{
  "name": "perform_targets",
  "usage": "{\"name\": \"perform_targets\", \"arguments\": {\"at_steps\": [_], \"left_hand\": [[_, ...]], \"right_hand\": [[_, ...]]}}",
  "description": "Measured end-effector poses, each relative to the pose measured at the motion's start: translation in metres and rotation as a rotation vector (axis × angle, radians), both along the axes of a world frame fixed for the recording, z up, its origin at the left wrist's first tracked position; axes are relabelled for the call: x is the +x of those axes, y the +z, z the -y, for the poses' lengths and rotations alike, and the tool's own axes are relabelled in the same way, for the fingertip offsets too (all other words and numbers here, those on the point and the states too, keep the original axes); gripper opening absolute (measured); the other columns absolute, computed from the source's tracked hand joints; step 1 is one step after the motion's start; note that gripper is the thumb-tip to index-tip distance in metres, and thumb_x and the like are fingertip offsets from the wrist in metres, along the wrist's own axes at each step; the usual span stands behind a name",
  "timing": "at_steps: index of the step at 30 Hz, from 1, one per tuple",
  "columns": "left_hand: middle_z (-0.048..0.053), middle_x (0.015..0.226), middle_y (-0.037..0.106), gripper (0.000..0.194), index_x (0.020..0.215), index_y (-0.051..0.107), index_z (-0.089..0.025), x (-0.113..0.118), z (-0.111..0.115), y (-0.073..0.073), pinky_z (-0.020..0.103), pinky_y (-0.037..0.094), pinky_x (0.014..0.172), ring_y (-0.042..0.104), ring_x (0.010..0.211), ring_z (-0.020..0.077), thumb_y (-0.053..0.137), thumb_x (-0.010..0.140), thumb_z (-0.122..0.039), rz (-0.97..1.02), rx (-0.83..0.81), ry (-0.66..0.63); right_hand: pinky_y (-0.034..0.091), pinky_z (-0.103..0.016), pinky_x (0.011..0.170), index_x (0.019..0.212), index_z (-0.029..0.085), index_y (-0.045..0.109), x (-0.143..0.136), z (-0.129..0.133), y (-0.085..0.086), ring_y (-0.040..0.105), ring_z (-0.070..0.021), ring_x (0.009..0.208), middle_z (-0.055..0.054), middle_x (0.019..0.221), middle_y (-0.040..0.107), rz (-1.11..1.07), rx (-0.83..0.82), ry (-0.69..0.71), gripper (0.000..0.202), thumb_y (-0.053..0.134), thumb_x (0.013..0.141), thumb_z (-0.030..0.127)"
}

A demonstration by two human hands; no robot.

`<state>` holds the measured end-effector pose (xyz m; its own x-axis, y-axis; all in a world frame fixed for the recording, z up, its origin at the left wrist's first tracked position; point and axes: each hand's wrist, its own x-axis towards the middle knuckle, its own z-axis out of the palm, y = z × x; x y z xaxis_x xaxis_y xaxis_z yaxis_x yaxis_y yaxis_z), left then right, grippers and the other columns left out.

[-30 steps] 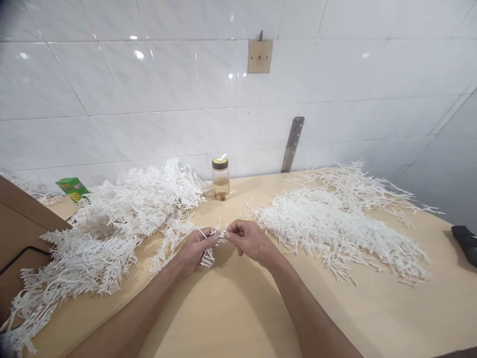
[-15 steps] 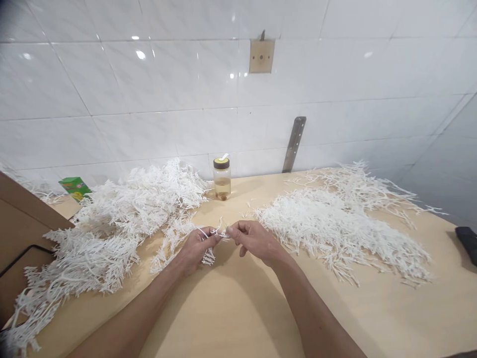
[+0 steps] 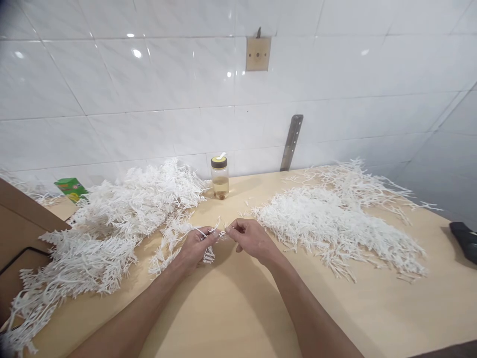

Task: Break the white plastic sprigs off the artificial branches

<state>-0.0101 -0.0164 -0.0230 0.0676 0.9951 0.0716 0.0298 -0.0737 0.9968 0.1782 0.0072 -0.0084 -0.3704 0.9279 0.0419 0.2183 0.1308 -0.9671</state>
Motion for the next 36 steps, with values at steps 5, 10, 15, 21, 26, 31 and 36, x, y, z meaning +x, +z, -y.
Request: {"name": "perform_targets", "arguments": {"at_steps": [5, 10, 15, 21, 26, 31, 36], "left_hand": [[-0.004, 0.053, 0.040, 0.043, 0.063, 0.060, -0.016, -0.001, 0.000, -0.003, 0.023, 0.026, 0.049, 0.031, 0.049, 0.0083, 0.071, 0.070, -0.058, -0.039, -0.026, 0.051], [-0.003, 0.054, 0.045, 0.042, 0.060, 0.057, -0.016, 0.002, -0.002, -0.007, 0.024, 0.029, 0.053, 0.038, 0.054, 0.0102, 0.071, 0.070, -0.054, -0.088, 0.035, 0.075], [-0.005, 0.053, 0.040, 0.043, 0.059, 0.053, -0.016, 0.000, -0.002, -0.009, 0.023, 0.027, 0.052, 0.034, 0.052, 0.0084, 0.070, 0.070, -0.054, -0.056, 0.014, 0.086], [-0.007, 0.052, 0.036, 0.046, 0.063, 0.052, -0.017, -0.003, -0.002, -0.007, 0.021, 0.020, 0.046, 0.028, 0.046, 0.0055, 0.074, 0.067, -0.056, 0.130, -0.095, 0.076], [-0.006, 0.051, 0.044, 0.045, 0.066, 0.057, -0.015, 0.000, 0.001, 0.000, 0.020, 0.025, 0.043, 0.035, 0.043, 0.0054, 0.078, 0.064, -0.056, 0.195, -0.150, 0.049], [-0.006, 0.049, 0.045, 0.046, 0.069, 0.059, -0.015, 0.002, 0.003, 0.005, 0.020, 0.029, 0.040, 0.038, 0.039, 0.0061, 0.079, 0.062, -0.056, 0.190, -0.176, 0.055], [-0.002, 0.056, 0.053, 0.046, 0.071, 0.061, -0.014, 0.000, 0.001, -0.001, 0.020, 0.035, 0.044, 0.047, 0.045, 0.0081, 0.080, 0.062, -0.055, 0.228, -0.171, 0.044]], "right_hand": [[0.048, -0.025, 0.051, 0.077, 0.019, 0.063, -0.001, -0.003, -0.008, 0.055, -0.0110, 0.054, 0.002, 0.068, 0.050, 0.023, 0.006, -0.059, 0.027, 0.063, 0.081, 0.045], [0.037, -0.021, 0.045, 0.076, 0.019, 0.060, -0.011, -0.001, -0.008, 0.063, -0.0134, 0.050, 0.002, 0.068, 0.055, 0.091, -0.025, -0.146, 0.021, 0.060, 0.081, 0.039], [0.041, -0.023, 0.049, 0.074, 0.017, 0.057, 0.001, -0.008, -0.001, 0.065, -0.0146, 0.049, 0.000, 0.068, 0.060, 0.252, 0.007, -0.500, 0.013, 0.052, 0.081, 0.028], [0.048, -0.031, 0.072, 0.094, 0.015, 0.064, 0.024, -0.017, -0.001, 0.065, -0.0175, 0.067, -0.008, 0.088, 0.066, 0.403, 0.343, -0.779, 0.022, 0.055, 0.075, 0.023], [0.045, -0.029, 0.058, 0.107, 0.019, 0.068, -0.003, -0.001, 0.004, 0.054, -0.0141, 0.053, -0.001, 0.068, 0.061, 0.248, 0.241, -0.335, 0.034, 0.052, 0.085, 0.040], [0.037, -0.023, 0.045, 0.099, 0.019, 0.068, -0.019, 0.010, 0.005, 0.046, -0.0097, 0.050, -0.002, 0.075, 0.062, 0.076, 0.097, -0.087, 0.033, 0.056, 0.084, 0.047], [0.035, -0.021, 0.043, 0.081, 0.018, 0.061, -0.019, 0.007, -0.002, 0.043, -0.0074, 0.048, 0.001, 0.071, 0.057, 0.010, 0.036, -0.040, 0.029, 0.060, 0.083, 0.047]]}}
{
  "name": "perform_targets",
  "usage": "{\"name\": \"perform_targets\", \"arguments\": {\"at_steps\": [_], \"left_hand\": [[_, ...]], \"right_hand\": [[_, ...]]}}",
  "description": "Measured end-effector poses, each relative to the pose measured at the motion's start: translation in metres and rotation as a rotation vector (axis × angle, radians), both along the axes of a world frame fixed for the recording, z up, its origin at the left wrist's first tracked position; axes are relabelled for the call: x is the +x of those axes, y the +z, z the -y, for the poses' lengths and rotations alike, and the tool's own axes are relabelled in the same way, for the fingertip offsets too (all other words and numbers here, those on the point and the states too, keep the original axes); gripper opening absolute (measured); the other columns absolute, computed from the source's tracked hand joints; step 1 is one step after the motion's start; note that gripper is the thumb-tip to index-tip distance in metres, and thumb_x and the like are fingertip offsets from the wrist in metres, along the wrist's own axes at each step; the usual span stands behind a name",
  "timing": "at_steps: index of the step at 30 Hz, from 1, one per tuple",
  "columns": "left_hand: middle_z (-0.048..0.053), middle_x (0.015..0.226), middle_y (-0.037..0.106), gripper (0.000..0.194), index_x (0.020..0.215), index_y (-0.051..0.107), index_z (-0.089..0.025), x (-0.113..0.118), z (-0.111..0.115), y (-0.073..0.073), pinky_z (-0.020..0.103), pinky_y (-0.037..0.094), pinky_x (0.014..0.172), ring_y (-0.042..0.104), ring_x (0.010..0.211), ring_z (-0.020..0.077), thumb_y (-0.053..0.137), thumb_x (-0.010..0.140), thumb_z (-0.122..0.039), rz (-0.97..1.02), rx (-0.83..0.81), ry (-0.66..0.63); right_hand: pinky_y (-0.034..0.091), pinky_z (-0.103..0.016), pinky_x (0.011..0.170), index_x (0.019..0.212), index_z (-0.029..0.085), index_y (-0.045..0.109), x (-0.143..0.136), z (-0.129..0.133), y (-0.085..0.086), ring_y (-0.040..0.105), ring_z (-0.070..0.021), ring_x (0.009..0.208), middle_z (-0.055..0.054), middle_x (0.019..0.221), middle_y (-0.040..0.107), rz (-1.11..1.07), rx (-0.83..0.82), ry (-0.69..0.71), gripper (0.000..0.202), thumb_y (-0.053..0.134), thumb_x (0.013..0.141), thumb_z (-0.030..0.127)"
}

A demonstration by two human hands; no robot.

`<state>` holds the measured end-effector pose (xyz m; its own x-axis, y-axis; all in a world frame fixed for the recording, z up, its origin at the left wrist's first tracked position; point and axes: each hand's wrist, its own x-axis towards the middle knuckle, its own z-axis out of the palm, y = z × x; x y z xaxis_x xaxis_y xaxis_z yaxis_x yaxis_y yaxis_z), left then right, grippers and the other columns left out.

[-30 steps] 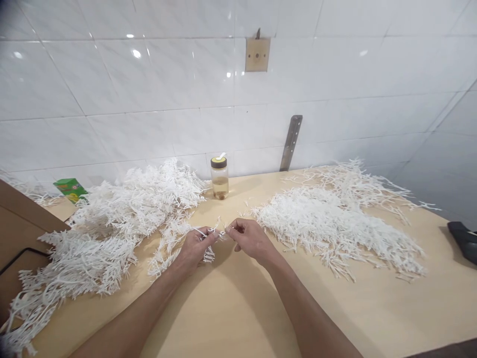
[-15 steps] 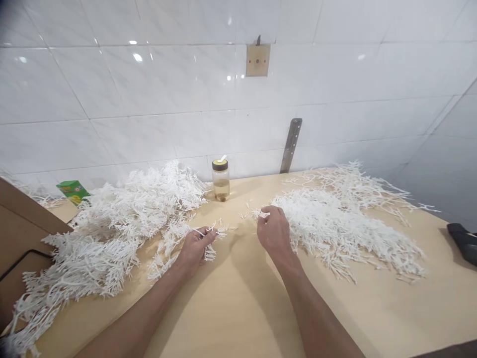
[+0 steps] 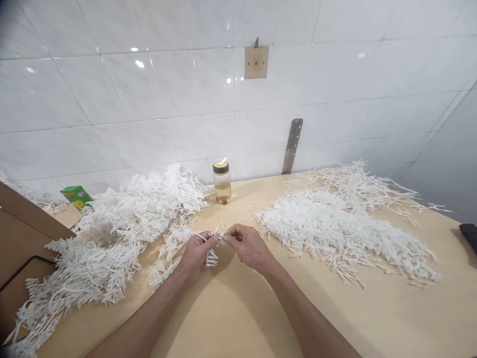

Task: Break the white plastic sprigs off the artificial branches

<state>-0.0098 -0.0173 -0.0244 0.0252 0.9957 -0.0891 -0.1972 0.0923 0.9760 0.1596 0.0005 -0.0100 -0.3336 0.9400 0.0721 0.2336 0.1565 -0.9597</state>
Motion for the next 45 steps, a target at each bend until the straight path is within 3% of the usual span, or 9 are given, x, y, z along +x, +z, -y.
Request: {"name": "perform_targets", "arguments": {"at_steps": [5, 13, 17, 20, 23, 25, 31, 39, 45], "left_hand": [[-0.002, 0.057, 0.054, 0.044, 0.074, 0.063, -0.013, -0.002, -0.003, -0.008, 0.021, 0.036, 0.046, 0.048, 0.047, 0.0086, 0.078, 0.065, -0.054, -0.023, 0.017, 0.011], [-0.003, 0.057, 0.049, 0.038, 0.063, 0.061, -0.015, 0.000, -0.004, -0.008, 0.022, 0.036, 0.053, 0.043, 0.054, 0.0096, 0.074, 0.068, -0.050, -0.247, 0.184, 0.085], [-0.004, 0.055, 0.045, 0.042, 0.062, 0.059, -0.015, -0.005, -0.005, -0.007, 0.023, 0.033, 0.054, 0.039, 0.054, 0.0092, 0.073, 0.068, -0.054, -0.244, 0.204, 0.119], [-0.005, 0.055, 0.044, 0.043, 0.067, 0.063, -0.015, -0.007, -0.006, -0.006, 0.022, 0.030, 0.052, 0.037, 0.053, 0.0085, 0.073, 0.068, -0.057, -0.216, 0.161, 0.141], [-0.005, 0.054, 0.042, 0.045, 0.067, 0.064, -0.015, -0.005, -0.005, -0.007, 0.022, 0.029, 0.051, 0.036, 0.052, 0.0081, 0.074, 0.066, -0.059, -0.187, 0.128, 0.132], [-0.005, 0.055, 0.044, 0.045, 0.070, 0.067, -0.015, -0.003, -0.005, -0.007, 0.021, 0.029, 0.050, 0.037, 0.051, 0.0080, 0.075, 0.066, -0.058, -0.163, 0.116, 0.130], [-0.001, 0.059, 0.056, 0.042, 0.078, 0.070, -0.015, -0.001, -0.004, -0.008, 0.022, 0.037, 0.052, 0.046, 0.052, 0.0100, 0.077, 0.066, -0.055, -0.084, 0.100, 0.118], [-0.004, 0.051, 0.052, 0.042, 0.077, 0.069, -0.015, -0.001, -0.003, -0.007, 0.022, 0.037, 0.049, 0.043, 0.047, 0.0086, 0.078, 0.064, -0.054, -0.073, 0.090, 0.109], [-0.006, 0.049, 0.045, 0.042, 0.073, 0.063, -0.015, -0.001, -0.001, -0.005, 0.021, 0.035, 0.046, 0.038, 0.043, 0.0072, 0.078, 0.064, -0.054, -0.014, 0.040, 0.090]], "right_hand": [[0.035, -0.022, 0.045, 0.078, 0.019, 0.057, -0.001, 0.002, 0.003, 0.042, -0.0079, 0.046, 0.005, 0.063, 0.050, 0.043, -0.010, 0.004, 0.027, 0.054, 0.086, 0.045], [0.037, -0.025, 0.055, 0.074, 0.020, 0.054, 0.001, 0.002, 0.005, 0.049, -0.0125, 0.057, 0.002, 0.064, 0.056, 0.247, 0.209, -0.027, 0.022, 0.048, 0.088, 0.036], [0.038, -0.028, 0.061, 0.070, 0.020, 0.055, 0.023, -0.014, -0.001, 0.054, -0.0172, 0.064, -0.002, 0.068, 0.061, 0.427, 0.349, -0.297, 0.020, 0.045, 0.085, 0.030], [0.041, -0.030, 0.065, 0.073, 0.020, 0.058, 0.048, -0.028, -0.004, 0.057, -0.0193, 0.066, -0.005, 0.072, 0.064, 0.508, 0.297, -0.568, 0.016, 0.047, 0.082, 0.026], [0.044, -0.033, 0.070, 0.088, 0.017, 0.064, 0.057, -0.031, -0.004, 0.058, -0.0179, 0.065, -0.010, 0.092, 0.067, 0.517, 0.322, -0.688, 0.017, 0.052, 0.078, 0.024], [0.045, -0.033, 0.069, 0.097, 0.016, 0.065, 0.047, -0.026, -0.002, 0.058, -0.0171, 0.063, -0.010, 0.094, 0.067, 0.448, 0.323, -0.609, 0.024, 0.054, 0.080, 0.029], [0.042, -0.028, 0.052, 0.108, 0.018, 0.065, -0.005, 0.002, 0.004, 0.052, -0.0143, 0.052, -0.002, 0.069, 0.062, 0.158, 0.136, -0.172, 0.039, 0.054, 0.085, 0.048], [0.040, -0.026, 0.052, 0.084, 0.018, 0.064, -0.015, 0.000, -0.007, 0.050, -0.0119, 0.054, -0.002, 0.073, 0.064, 0.069, 0.069, -0.130, 0.028, 0.058, 0.083, 0.045], [0.041, -0.027, 0.062, 0.076, 0.019, 0.062, -0.013, 0.001, -0.007, 0.054, -0.0154, 0.066, -0.001, 0.071, 0.063, 0.126, 0.173, -0.121, 0.025, 0.056, 0.085, 0.041]]}}
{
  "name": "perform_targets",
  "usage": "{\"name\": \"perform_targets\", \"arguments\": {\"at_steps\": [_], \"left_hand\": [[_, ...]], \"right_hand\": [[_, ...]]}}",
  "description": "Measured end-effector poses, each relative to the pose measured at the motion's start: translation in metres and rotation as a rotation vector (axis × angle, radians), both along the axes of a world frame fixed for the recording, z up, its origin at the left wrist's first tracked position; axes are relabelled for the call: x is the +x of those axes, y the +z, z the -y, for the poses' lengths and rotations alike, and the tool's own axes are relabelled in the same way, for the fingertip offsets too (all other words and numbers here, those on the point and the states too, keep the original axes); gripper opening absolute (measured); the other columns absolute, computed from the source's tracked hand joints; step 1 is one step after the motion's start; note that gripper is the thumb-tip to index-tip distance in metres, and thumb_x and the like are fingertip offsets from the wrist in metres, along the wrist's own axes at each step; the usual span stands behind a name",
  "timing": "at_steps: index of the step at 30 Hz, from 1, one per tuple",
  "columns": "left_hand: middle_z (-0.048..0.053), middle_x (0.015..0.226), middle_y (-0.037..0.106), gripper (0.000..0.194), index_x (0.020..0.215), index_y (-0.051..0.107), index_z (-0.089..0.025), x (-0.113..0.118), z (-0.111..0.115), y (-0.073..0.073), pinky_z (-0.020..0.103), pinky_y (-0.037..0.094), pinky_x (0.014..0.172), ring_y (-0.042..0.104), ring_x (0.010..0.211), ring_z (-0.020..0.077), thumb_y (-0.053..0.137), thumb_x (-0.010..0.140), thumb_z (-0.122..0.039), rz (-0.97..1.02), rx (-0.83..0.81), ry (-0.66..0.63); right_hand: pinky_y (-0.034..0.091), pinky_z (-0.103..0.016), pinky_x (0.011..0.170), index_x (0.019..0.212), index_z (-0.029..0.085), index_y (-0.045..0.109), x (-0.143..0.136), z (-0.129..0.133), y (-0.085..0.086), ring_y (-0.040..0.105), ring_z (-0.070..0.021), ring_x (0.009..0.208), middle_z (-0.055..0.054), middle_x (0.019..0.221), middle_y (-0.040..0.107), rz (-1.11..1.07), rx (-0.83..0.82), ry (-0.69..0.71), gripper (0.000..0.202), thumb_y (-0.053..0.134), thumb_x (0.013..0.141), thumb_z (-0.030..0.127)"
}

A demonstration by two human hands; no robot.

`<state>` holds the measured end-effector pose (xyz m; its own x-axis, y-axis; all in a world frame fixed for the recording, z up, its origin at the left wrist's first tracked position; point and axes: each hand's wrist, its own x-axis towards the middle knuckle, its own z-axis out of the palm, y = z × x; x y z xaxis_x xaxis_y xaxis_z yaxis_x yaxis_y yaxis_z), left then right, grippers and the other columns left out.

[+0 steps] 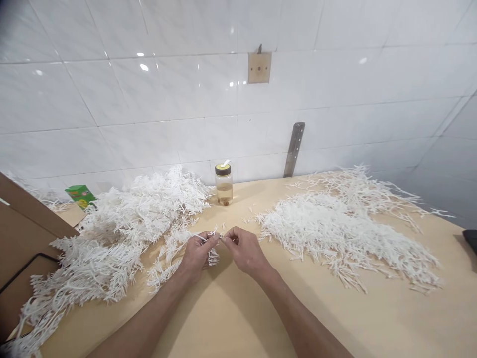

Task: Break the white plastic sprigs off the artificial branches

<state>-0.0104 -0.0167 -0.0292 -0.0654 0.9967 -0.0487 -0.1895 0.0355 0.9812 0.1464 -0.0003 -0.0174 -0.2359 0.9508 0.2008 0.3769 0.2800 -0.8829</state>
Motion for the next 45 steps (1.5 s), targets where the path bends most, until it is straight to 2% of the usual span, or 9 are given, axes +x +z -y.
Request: {"name": "perform_targets", "arguments": {"at_steps": [9, 20, 23, 26, 29, 32, 36, 40, 45], "left_hand": [[-0.001, 0.053, 0.050, 0.032, 0.055, 0.061, -0.016, 0.002, -0.004, -0.005, 0.024, 0.034, 0.056, 0.042, 0.055, 0.0115, 0.073, 0.070, -0.042, -0.256, 0.196, 0.166], [-0.005, 0.050, 0.040, 0.038, 0.050, 0.049, -0.017, -0.010, -0.009, -0.002, 0.024, 0.027, 0.054, 0.034, 0.053, 0.0102, 0.070, 0.074, -0.039, -0.372, 0.197, 0.273], [-0.004, 0.053, 0.044, 0.038, 0.056, 0.056, -0.017, -0.012, -0.011, -0.002, 0.022, 0.030, 0.052, 0.038, 0.053, 0.0098, 0.073, 0.071, -0.046, -0.234, 0.167, 0.192], [-0.006, 0.049, 0.038, 0.040, 0.062, 0.059, -0.016, -0.011, -0.011, -0.002, 0.021, 0.023, 0.044, 0.031, 0.045, 0.0067, 0.076, 0.067, -0.052, -0.102, 0.057, 0.098], [-0.008, 0.048, 0.034, 0.043, 0.072, 0.064, -0.015, -0.008, -0.008, -0.001, 0.020, 0.019, 0.040, 0.027, 0.040, 0.0048, 0.076, 0.067, -0.056, -0.038, 0.001, 0.018], [-0.008, 0.047, 0.033, 0.044, 0.072, 0.064, -0.014, -0.005, -0.005, 0.000, 0.020, 0.019, 0.039, 0.026, 0.039, 0.0042, 0.075, 0.068, -0.057, -0.023, 0.004, -0.035], [-0.007, 0.047, 0.038, 0.045, 0.077, 0.067, -0.013, 0.000, 0.000, 0.004, 0.019, 0.022, 0.041, 0.029, 0.040, 0.0044, 0.077, 0.066, -0.056, -0.014, 0.021, -0.048], [-0.007, 0.047, 0.043, 0.047, 0.086, 0.069, -0.014, 0.002, 0.003, 0.007, 0.020, 0.027, 0.041, 0.032, 0.040, 0.0048, 0.080, 0.063, -0.054, 0.014, -0.005, -0.034], [-0.008, 0.045, 0.042, 0.043, 0.073, 0.063, -0.015, 0.001, 0.002, 0.008, 0.020, 0.029, 0.042, 0.033, 0.039, 0.0049, 0.079, 0.064, -0.053, 0.021, -0.007, -0.026]], "right_hand": [[0.035, -0.028, 0.057, 0.074, 0.021, 0.053, -0.007, 0.008, -0.001, 0.049, -0.0154, 0.062, 0.000, 0.067, 0.056, 0.170, 0.142, 0.017, 0.018, 0.047, 0.089, 0.030], [0.040, -0.028, 0.061, 0.074, 0.022, 0.051, -0.020, 0.022, 0.008, 0.050, -0.0157, 0.064, -0.002, 0.070, 0.057, 0.093, 0.240, 0.115, 0.015, 0.047, 0.088, 0.024], [0.043, -0.030, 0.060, 0.076, 0.021, 0.056, -0.006, 0.010, 0.007, 0.054, -0.0176, 0.065, -0.003, 0.071, 0.062, 0.067, 0.164, -0.032, 0.017, 0.051, 0.087, 0.033], [0.044, -0.033, 0.064, 0.077, 0.021, 0.058, 0.021, -0.009, 0.004, 0.057, -0.0194, 0.065, -0.005, 0.073, 0.064, 0.146, 0.165, -0.317, 0.015, 0.054, 0.083, 0.034], [0.047, -0.037, 0.073, 0.088, 0.018, 0.061, 0.040, -0.019, 0.003, 0.058, -0.0191, 0.068, -0.011, 0.094, 0.065, 0.221, 0.258, -0.500, 0.015, 0.054, 0.079, 0.028], [0.049, -0.035, 0.064, 0.097, 0.017, 0.064, 0.036, -0.015, 0.006, 0.058, -0.0154, 0.058, -0.010, 0.097, 0.065, 0.141, 0.108, -0.345, 0.026, 0.053, 0.083, 0.036], [0.045, -0.026, 0.044, 0.091, 0.018, 0.065, 0.010, 0.000, 0.010, 0.052, -0.0110, 0.044, 0.001, 0.070, 0.057, -0.095, -0.167, 0.011, 0.037, 0.053, 0.085, 0.052], [0.043, -0.023, 0.040, 0.079, 0.017, 0.062, -0.004, 0.003, 0.007, 0.048, -0.0085, 0.042, 0.005, 0.061, 0.049, -0.152, -0.221, 0.010, 0.031, 0.060, 0.080, 0.048], [0.043, -0.022, 0.041, 0.074, 0.018, 0.059, -0.003, 0.002, 0.005, 0.045, -0.0079, 0.043, 0.006, 0.060, 0.047, -0.145, -0.202, 0.052, 0.026, 0.060, 0.079, 0.044]]}}
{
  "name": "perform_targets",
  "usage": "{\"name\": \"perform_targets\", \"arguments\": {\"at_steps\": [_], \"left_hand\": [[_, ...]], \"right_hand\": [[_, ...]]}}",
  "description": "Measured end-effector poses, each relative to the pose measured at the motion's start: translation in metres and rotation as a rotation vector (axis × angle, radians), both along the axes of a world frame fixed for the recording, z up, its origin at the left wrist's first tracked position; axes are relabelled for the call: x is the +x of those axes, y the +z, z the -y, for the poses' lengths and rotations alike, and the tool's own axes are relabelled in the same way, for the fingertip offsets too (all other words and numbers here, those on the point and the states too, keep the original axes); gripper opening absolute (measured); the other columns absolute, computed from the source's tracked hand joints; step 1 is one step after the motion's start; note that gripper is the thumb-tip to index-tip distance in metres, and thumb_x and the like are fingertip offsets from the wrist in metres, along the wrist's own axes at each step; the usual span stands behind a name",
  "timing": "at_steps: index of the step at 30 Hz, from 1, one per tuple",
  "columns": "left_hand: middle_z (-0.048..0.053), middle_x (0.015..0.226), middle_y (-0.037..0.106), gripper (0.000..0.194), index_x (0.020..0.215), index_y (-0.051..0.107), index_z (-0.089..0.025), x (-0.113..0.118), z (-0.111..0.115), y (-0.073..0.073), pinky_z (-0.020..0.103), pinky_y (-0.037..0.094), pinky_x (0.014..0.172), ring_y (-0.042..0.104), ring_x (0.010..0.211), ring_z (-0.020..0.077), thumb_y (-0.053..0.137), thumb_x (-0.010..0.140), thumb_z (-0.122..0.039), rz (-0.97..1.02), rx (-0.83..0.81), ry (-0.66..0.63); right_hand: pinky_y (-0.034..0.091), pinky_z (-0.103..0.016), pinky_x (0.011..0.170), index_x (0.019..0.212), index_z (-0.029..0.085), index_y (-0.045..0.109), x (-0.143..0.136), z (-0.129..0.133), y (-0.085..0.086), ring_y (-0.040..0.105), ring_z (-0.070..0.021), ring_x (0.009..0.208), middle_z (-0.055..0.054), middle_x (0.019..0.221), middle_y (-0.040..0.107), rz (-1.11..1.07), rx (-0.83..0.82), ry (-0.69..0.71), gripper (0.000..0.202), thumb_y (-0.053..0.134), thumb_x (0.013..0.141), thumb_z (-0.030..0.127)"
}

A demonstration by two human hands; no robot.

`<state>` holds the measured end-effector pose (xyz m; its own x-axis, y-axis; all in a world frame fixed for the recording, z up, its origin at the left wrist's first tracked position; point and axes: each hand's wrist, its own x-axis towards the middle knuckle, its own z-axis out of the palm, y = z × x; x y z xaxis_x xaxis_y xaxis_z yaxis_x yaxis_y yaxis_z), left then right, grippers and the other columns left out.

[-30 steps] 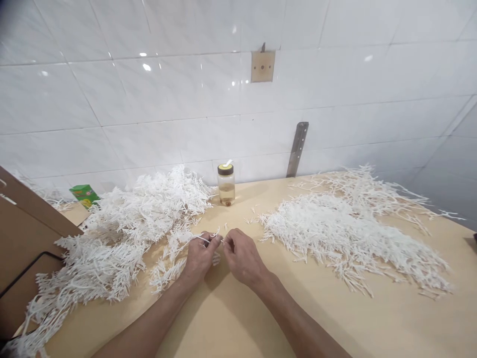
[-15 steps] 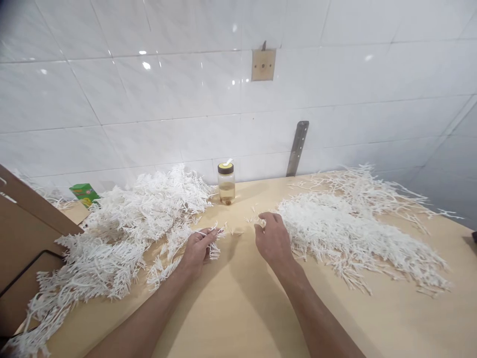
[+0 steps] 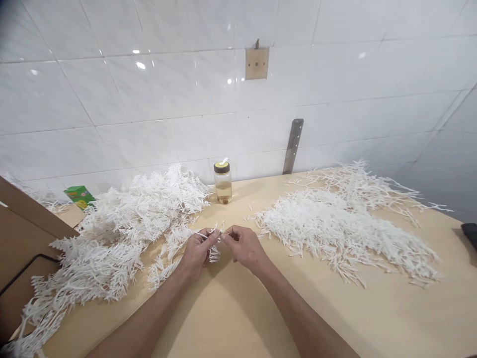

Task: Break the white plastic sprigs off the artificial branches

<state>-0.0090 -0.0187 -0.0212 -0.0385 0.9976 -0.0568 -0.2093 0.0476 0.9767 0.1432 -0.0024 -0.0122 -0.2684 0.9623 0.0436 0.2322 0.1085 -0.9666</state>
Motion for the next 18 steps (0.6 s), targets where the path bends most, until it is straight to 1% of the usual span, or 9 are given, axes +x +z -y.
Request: {"name": "perform_targets", "arguments": {"at_steps": [4, 6, 8, 10, 11, 13, 15, 16, 18], "left_hand": [[-0.007, 0.046, 0.043, 0.042, 0.065, 0.058, -0.016, -0.003, -0.001, -0.001, 0.020, 0.029, 0.044, 0.035, 0.041, 0.0055, 0.079, 0.064, -0.052, -0.039, 0.024, 0.000], [-0.006, 0.046, 0.045, 0.042, 0.063, 0.057, -0.016, -0.003, -0.002, -0.003, 0.021, 0.029, 0.045, 0.037, 0.042, 0.0062, 0.079, 0.064, -0.051, -0.072, 0.029, 0.005], [-0.006, 0.047, 0.046, 0.041, 0.063, 0.057, -0.015, -0.003, -0.004, -0.006, 0.021, 0.030, 0.047, 0.039, 0.043, 0.0069, 0.079, 0.064, -0.051, -0.099, 0.034, 0.043], [-0.004, 0.050, 0.049, 0.042, 0.062, 0.057, -0.015, -0.002, -0.006, -0.010, 0.022, 0.031, 0.048, 0.041, 0.046, 0.0080, 0.078, 0.064, -0.051, -0.105, 0.051, 0.086], [-0.004, 0.051, 0.050, 0.042, 0.062, 0.057, -0.015, -0.003, -0.007, -0.011, 0.022, 0.032, 0.049, 0.042, 0.048, 0.0084, 0.078, 0.064, -0.051, -0.095, 0.060, 0.104], [-0.004, 0.051, 0.048, 0.043, 0.060, 0.054, -0.016, -0.005, -0.010, -0.013, 0.022, 0.031, 0.049, 0.040, 0.048, 0.0081, 0.077, 0.065, -0.052, -0.065, 0.061, 0.137], [-0.007, 0.046, 0.040, 0.045, 0.059, 0.050, -0.018, -0.009, -0.013, -0.012, 0.022, 0.025, 0.045, 0.033, 0.044, 0.0067, 0.078, 0.065, -0.052, -0.030, 0.014, 0.176], [-0.009, 0.044, 0.035, 0.045, 0.059, 0.048, -0.018, -0.012, -0.014, -0.010, 0.022, 0.023, 0.044, 0.029, 0.042, 0.0060, 0.078, 0.065, -0.052, -0.014, -0.014, 0.189], [-0.010, 0.043, 0.032, 0.044, 0.060, 0.050, -0.018, -0.015, -0.016, -0.008, 0.022, 0.021, 0.044, 0.026, 0.041, 0.0054, 0.080, 0.064, -0.050, 0.020, -0.042, 0.183]], "right_hand": [[0.040, -0.022, 0.040, 0.072, 0.019, 0.059, 0.001, 0.001, 0.001, 0.045, -0.0083, 0.042, 0.004, 0.062, 0.051, 0.073, 0.011, 0.006, 0.024, 0.058, 0.081, 0.041], [0.040, -0.023, 0.043, 0.071, 0.019, 0.060, 0.001, 0.000, 0.000, 0.048, -0.0101, 0.046, 0.003, 0.063, 0.055, 0.141, 0.076, -0.015, 0.023, 0.057, 0.083, 0.039], [0.042, -0.024, 0.051, 0.071, 0.019, 0.061, -0.001, 0.000, -0.003, 0.052, -0.0124, 0.054, 0.001, 0.065, 0.058, 0.213, 0.260, -0.056, 0.020, 0.056, 0.084, 0.033], [0.043, -0.026, 0.060, 0.071, 0.018, 0.059, -0.006, 0.003, -0.007, 0.053, -0.0140, 0.062, -0.002, 0.069, 0.059, 0.275, 0.513, -0.085, 0.019, 0.053, 0.087, 0.025], [0.043, -0.027, 0.063, 0.072, 0.018, 0.058, -0.010, 0.006, -0.008, 0.053, -0.0146, 0.065, -0.003, 0.072, 0.059, 0.299, 0.631, -0.077, 0.019, 0.050, 0.089, 0.021], [0.044, -0.028, 0.067, 0.074, 0.018, 0.056, -0.019, 0.015, -0.011, 0.053, -0.0162, 0.070, -0.005, 0.076, 0.059, 0.331, 0.808, -0.006, 0.021, 0.044, 0.091, 0.014], [0.045, -0.029, 0.070, 0.078, 0.018, 0.055, -0.029, 0.024, -0.012, 0.054, -0.0178, 0.076, -0.007, 0.079, 0.059, 0.341, 0.902, 0.099, 0.020, 0.042, 0.091, 0.010], [0.045, -0.029, 0.070, 0.080, 0.018, 0.055, -0.032, 0.027, -0.011, 0.055, -0.0179, 0.077, -0.006, 0.080, 0.059, 0.331, 0.914, 0.137, 0.019, 0.042, 0.090, 0.009], [0.044, -0.027, 0.067, 0.081, 0.019, 0.054, -0.032, 0.027, -0.010, 0.054, -0.0165, 0.074, -0.005, 0.080, 0.058, 0.290, 0.875, 0.132, 0.016, 0.043, 0.091, 0.011]]}}
